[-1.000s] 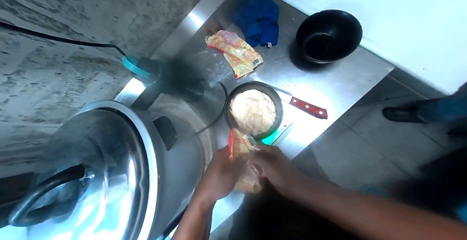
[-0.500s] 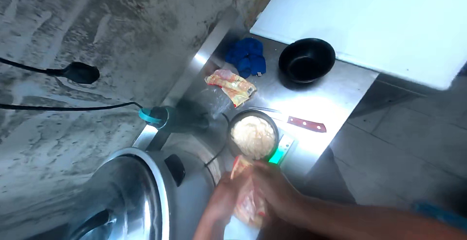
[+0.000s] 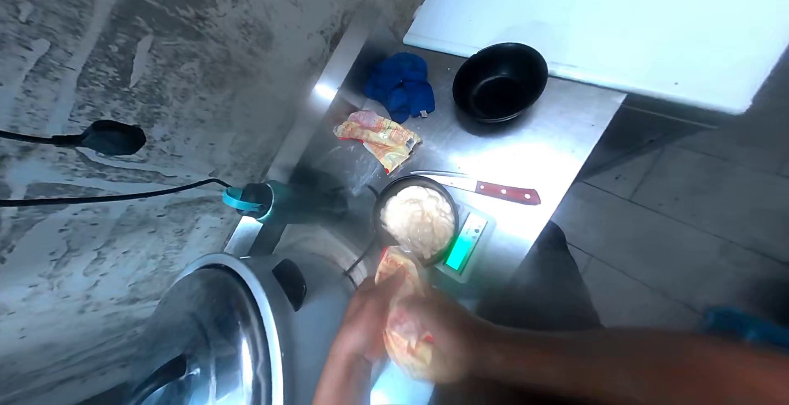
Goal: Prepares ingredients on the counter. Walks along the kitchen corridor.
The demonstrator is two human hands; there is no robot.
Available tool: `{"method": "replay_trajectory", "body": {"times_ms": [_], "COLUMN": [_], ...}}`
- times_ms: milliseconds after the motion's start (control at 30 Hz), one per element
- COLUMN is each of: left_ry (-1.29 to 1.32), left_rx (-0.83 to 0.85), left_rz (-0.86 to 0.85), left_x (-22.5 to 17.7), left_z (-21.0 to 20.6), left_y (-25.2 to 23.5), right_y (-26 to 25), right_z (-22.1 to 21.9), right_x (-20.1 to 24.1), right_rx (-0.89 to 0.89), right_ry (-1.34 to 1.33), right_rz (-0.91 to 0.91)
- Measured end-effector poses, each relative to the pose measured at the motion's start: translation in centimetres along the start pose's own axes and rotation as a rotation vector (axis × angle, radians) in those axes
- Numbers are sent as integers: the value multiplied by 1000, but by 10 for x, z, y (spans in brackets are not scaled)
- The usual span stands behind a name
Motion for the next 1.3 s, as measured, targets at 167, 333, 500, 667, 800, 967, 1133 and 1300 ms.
{"method": "replay_trajectory", "body": {"times_ms": [167, 333, 500, 667, 800, 967, 1133, 1300], "left_ry": [-274, -470, -465, -344, -426, -454, -409, -411], "left_rx": [10, 24, -12, 32, 51, 160, 271, 301], "left_rz": [-89, -206, -218, -175, -44, 8, 59, 119], "left_x": [-24, -30, -23, -21, -21, -18, -10, -2], "left_z": [-4, -6, -8, -14, -15, -14, -17, -21], "left_y": [-8, -21, -21, -7, -15, -18, -20, -25], "right_y": [-13, -14, -10, -7, -7, -8, -8, -8], "right_z": [-6, -7, -9, -9, -14, -20, -21, -20], "right_x": [-5, -15, -17, -22, -27, -25, -30, -35], "right_rx": [60, 161, 201, 139, 75, 26, 6, -10], "right_ry": [-44, -212, -164, -135, -282, -342, -351, -325], "right_rz": [-78, -191, -224, -240, -273, -259, -302, -343]}}
Point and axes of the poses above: each hand's wrist, its own y-axis away from the middle knuckle, its own z-axis out of the back of the hand, x = y × z, the point moved 6 cm from there along -y, towards the middle knuckle, and after that the axes turned 5 degrees about y, right-handed, at the moved point
